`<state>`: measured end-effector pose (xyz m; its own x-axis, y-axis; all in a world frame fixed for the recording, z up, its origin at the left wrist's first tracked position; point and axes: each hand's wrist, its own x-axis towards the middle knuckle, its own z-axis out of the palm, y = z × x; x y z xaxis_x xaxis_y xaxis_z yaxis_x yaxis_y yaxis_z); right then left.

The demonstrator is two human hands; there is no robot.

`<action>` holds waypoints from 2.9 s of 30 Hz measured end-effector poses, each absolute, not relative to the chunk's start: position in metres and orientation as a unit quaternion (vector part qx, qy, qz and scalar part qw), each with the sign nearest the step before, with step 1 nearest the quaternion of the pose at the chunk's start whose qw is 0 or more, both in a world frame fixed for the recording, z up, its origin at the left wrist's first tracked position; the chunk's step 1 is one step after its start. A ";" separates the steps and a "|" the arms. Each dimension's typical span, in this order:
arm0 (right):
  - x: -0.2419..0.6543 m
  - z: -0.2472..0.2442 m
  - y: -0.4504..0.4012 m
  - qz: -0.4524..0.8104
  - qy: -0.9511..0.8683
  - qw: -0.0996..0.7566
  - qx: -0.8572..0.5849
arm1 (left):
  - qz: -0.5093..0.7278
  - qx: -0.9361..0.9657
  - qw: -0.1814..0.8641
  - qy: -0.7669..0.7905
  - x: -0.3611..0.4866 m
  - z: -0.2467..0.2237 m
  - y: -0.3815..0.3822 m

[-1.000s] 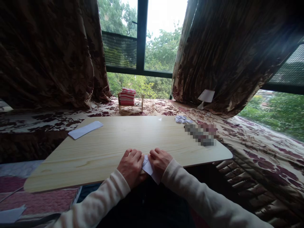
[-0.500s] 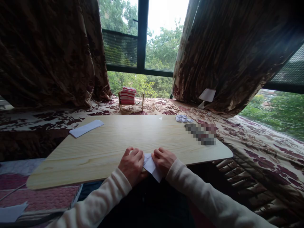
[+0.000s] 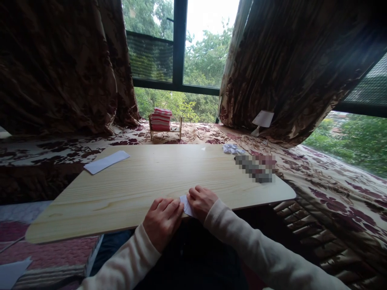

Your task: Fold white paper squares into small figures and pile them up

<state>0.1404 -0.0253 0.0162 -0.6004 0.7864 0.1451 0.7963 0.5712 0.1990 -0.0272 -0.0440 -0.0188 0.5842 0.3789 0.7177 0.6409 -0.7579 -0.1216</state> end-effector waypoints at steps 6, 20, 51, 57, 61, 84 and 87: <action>0.149 0.006 -0.027 -0.143 -0.893 0.062 -0.422 | -0.357 -0.875 0.169 -0.281 -0.027 -0.020 -0.045; 0.147 0.008 -0.026 -0.139 -0.902 0.071 -0.403 | -0.360 -0.876 0.143 -0.288 -0.026 -0.016 -0.046; 0.233 -0.005 -0.030 -0.004 -0.807 0.345 -0.479 | -0.353 -0.874 0.111 -0.314 -0.028 -0.020 -0.045; 0.230 -0.013 -0.071 0.055 -0.695 0.396 -0.598 | -0.338 -0.871 0.090 -0.343 -0.015 -0.018 -0.062; 0.208 -0.001 -0.064 0.050 -0.682 0.318 -0.656 | -0.353 -0.872 0.054 -0.335 -0.009 -0.011 -0.070; 0.165 0.045 0.002 0.171 -0.825 -0.007 -0.538 | -0.328 -0.902 0.024 -0.280 -0.028 -0.011 -0.057; 0.165 0.048 0.003 0.207 -0.824 0.008 -0.527 | -0.332 -0.902 0.022 -0.273 -0.028 -0.008 -0.056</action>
<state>0.1655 0.0029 0.0481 -0.4448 0.8721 -0.2040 0.8651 0.3593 -0.3500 -0.0276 -0.0564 -0.0085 0.6298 0.4786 0.6118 0.5081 -0.8496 0.1416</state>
